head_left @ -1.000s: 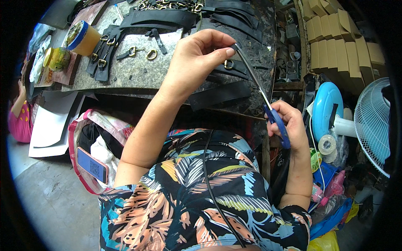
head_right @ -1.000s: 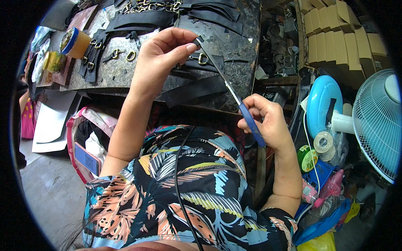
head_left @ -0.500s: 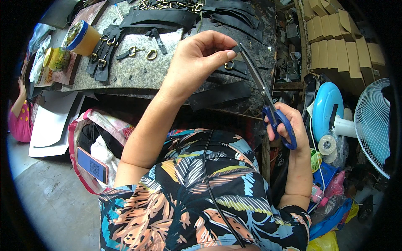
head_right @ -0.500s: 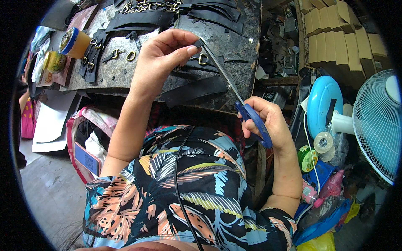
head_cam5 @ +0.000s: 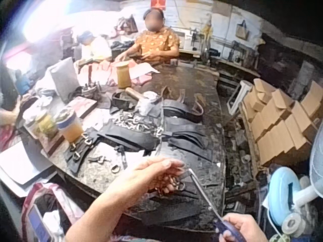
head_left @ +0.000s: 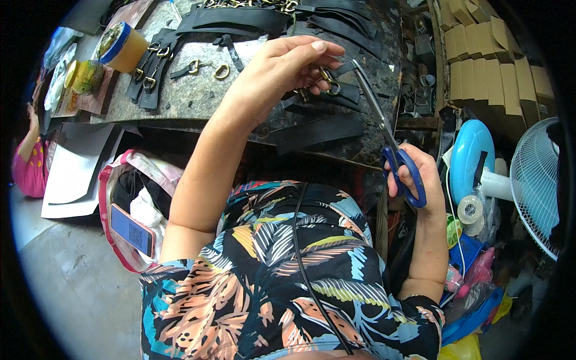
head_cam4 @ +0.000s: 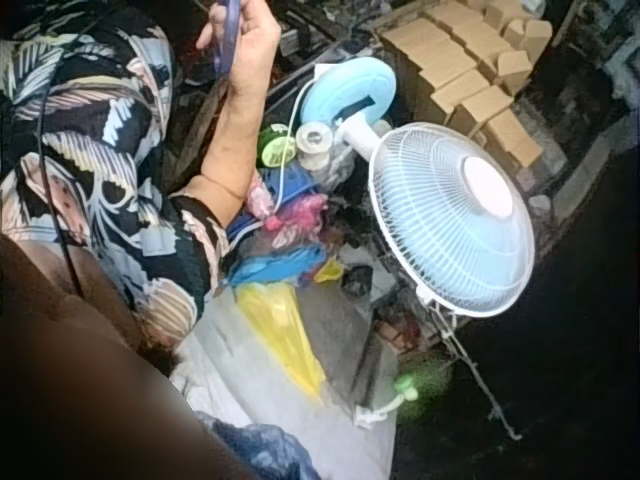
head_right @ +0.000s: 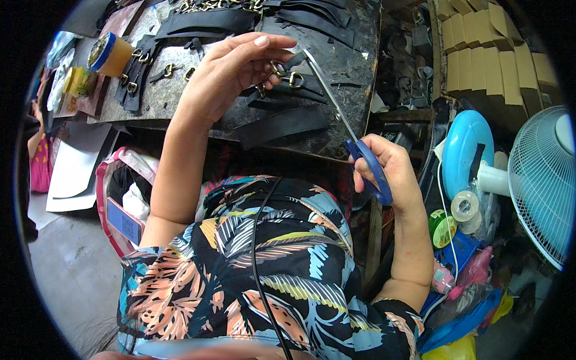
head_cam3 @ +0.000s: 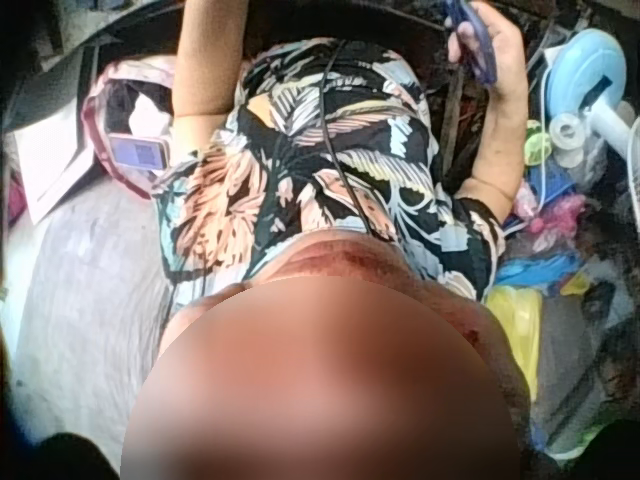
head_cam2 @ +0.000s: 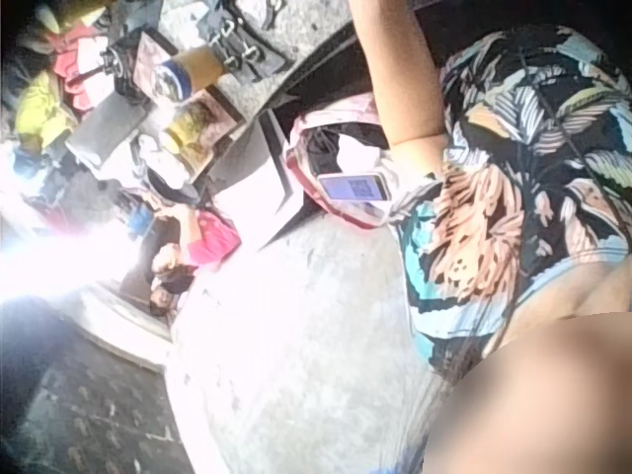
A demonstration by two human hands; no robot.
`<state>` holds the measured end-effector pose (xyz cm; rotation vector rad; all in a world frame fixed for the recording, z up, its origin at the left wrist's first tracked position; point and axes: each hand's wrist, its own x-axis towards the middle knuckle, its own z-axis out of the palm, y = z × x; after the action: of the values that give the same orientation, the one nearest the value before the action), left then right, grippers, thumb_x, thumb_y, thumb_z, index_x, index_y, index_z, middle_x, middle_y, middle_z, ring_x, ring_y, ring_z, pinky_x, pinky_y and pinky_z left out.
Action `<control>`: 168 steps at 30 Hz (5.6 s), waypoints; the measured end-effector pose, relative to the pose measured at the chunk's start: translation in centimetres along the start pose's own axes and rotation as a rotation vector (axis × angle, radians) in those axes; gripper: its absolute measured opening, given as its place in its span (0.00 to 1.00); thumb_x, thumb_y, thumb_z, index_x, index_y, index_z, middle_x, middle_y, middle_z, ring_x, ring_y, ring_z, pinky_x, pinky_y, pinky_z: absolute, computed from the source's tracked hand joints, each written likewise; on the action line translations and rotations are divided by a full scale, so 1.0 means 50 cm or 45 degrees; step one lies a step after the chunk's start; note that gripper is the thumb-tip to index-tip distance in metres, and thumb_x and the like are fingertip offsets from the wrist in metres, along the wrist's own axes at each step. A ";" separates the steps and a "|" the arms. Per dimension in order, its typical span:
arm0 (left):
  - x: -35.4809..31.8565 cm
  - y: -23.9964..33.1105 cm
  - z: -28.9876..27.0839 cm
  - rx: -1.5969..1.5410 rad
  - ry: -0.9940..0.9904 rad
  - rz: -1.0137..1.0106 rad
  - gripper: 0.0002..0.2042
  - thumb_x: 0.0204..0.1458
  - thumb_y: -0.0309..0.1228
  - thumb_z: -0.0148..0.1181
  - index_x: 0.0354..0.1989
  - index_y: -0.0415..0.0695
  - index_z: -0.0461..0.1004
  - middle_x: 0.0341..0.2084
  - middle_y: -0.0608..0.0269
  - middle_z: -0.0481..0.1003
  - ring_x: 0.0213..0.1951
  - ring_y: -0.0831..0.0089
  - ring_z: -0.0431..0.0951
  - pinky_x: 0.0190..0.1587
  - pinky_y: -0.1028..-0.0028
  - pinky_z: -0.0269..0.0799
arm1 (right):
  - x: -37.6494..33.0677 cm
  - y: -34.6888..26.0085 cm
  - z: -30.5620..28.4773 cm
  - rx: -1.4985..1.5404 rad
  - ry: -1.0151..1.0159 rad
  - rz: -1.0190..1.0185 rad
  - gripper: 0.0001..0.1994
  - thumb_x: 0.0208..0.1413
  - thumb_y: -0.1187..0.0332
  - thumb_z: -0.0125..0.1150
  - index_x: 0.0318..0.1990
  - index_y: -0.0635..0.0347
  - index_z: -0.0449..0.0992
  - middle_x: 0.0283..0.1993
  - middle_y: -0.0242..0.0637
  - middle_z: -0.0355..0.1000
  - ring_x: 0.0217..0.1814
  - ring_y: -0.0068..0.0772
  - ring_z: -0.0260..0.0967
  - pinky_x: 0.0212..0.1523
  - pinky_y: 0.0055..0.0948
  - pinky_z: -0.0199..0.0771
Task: The person assembles black leather straps with brass hardware at a workbench. They thread straps through D-rings and buckles, trim excess strap with scissors, and arrange the finished pieces on the table.
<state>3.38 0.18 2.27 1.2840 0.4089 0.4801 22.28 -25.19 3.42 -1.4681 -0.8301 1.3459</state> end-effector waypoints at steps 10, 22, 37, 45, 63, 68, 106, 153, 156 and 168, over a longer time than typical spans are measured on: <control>0.017 -0.001 0.003 0.269 -0.068 0.054 0.16 0.64 0.32 0.60 0.57 0.38 0.77 0.41 0.62 0.82 0.36 0.80 0.79 0.41 0.79 0.77 | -0.012 -0.005 0.006 -0.077 0.118 0.046 0.36 0.50 0.34 0.71 0.40 0.65 0.73 0.24 0.29 0.70 0.19 0.18 0.69 0.21 0.13 0.62; 0.019 -0.010 0.028 0.179 -0.063 0.164 0.20 0.57 0.26 0.68 0.58 0.40 0.74 0.36 0.68 0.80 0.38 0.84 0.78 0.40 0.85 0.71 | -0.010 -0.011 0.004 -0.139 0.017 0.036 0.38 0.49 0.31 0.70 0.40 0.66 0.73 0.22 0.30 0.72 0.20 0.18 0.70 0.23 0.14 0.64; 0.011 -0.012 0.045 0.122 0.009 0.285 0.22 0.57 0.22 0.64 0.61 0.38 0.69 0.36 0.64 0.79 0.40 0.81 0.78 0.44 0.81 0.74 | -0.017 -0.005 0.026 -0.322 0.209 -0.016 0.17 0.53 0.65 0.75 0.39 0.65 0.73 0.26 0.26 0.70 0.25 0.13 0.67 0.26 0.15 0.65; 0.012 -0.005 0.050 0.129 0.004 0.260 0.24 0.56 0.24 0.67 0.61 0.40 0.70 0.36 0.67 0.79 0.39 0.82 0.78 0.45 0.82 0.73 | -0.010 -0.006 0.014 -0.394 0.183 -0.045 0.13 0.52 0.72 0.71 0.39 0.63 0.72 0.27 0.25 0.69 0.26 0.13 0.67 0.27 0.16 0.67; 0.015 0.015 0.059 -0.532 0.201 0.190 0.21 0.60 0.24 0.64 0.60 0.42 0.66 0.38 0.65 0.74 0.38 0.75 0.78 0.45 0.70 0.81 | 0.097 0.014 0.046 -0.059 0.409 -0.458 0.23 0.54 0.64 0.75 0.51 0.61 0.68 0.50 0.48 0.79 0.38 0.17 0.69 0.43 0.17 0.71; 0.013 0.001 0.063 -0.720 0.166 0.309 0.18 0.61 0.25 0.63 0.58 0.42 0.67 0.39 0.61 0.75 0.40 0.71 0.80 0.52 0.63 0.82 | 0.162 -0.010 0.106 0.054 0.383 -0.569 0.31 0.46 0.77 0.80 0.53 0.61 0.64 0.53 0.48 0.79 0.36 0.16 0.71 0.43 0.18 0.77; -0.007 -0.008 0.037 0.517 -0.161 0.399 0.06 0.56 0.17 0.63 0.41 0.37 0.76 0.36 0.65 0.77 0.42 0.77 0.77 0.50 0.75 0.73 | 0.199 -0.049 0.074 0.239 0.349 -0.572 0.19 0.52 0.73 0.74 0.49 0.63 0.72 0.38 0.37 0.80 0.40 0.26 0.79 0.46 0.24 0.79; -0.010 0.005 0.034 0.465 0.355 0.482 0.05 0.57 0.26 0.65 0.35 0.37 0.83 0.26 0.68 0.80 0.29 0.85 0.76 0.31 0.81 0.71 | 0.041 -0.019 0.060 -0.425 0.191 -0.026 0.21 0.45 0.66 0.80 0.38 0.65 0.72 0.23 0.31 0.70 0.27 0.15 0.65 0.30 0.20 0.66; -0.014 0.009 0.034 0.516 0.328 0.463 0.05 0.59 0.26 0.63 0.37 0.37 0.83 0.28 0.69 0.81 0.30 0.87 0.73 0.32 0.84 0.68 | 0.041 -0.017 0.061 -0.508 0.157 -0.158 0.20 0.46 0.66 0.80 0.38 0.65 0.72 0.24 0.31 0.70 0.26 0.14 0.66 0.29 0.20 0.66; -0.012 0.012 0.038 0.665 0.244 0.580 0.04 0.57 0.22 0.62 0.36 0.35 0.81 0.30 0.68 0.81 0.31 0.86 0.74 0.34 0.84 0.70 | 0.026 -0.001 0.063 -0.447 0.240 -0.120 0.17 0.49 0.70 0.78 0.38 0.65 0.71 0.23 0.29 0.70 0.25 0.14 0.63 0.28 0.19 0.64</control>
<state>3.85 -1.57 3.31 1.8582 0.4163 0.9268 19.42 -23.36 3.17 -1.7710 -1.0344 1.0069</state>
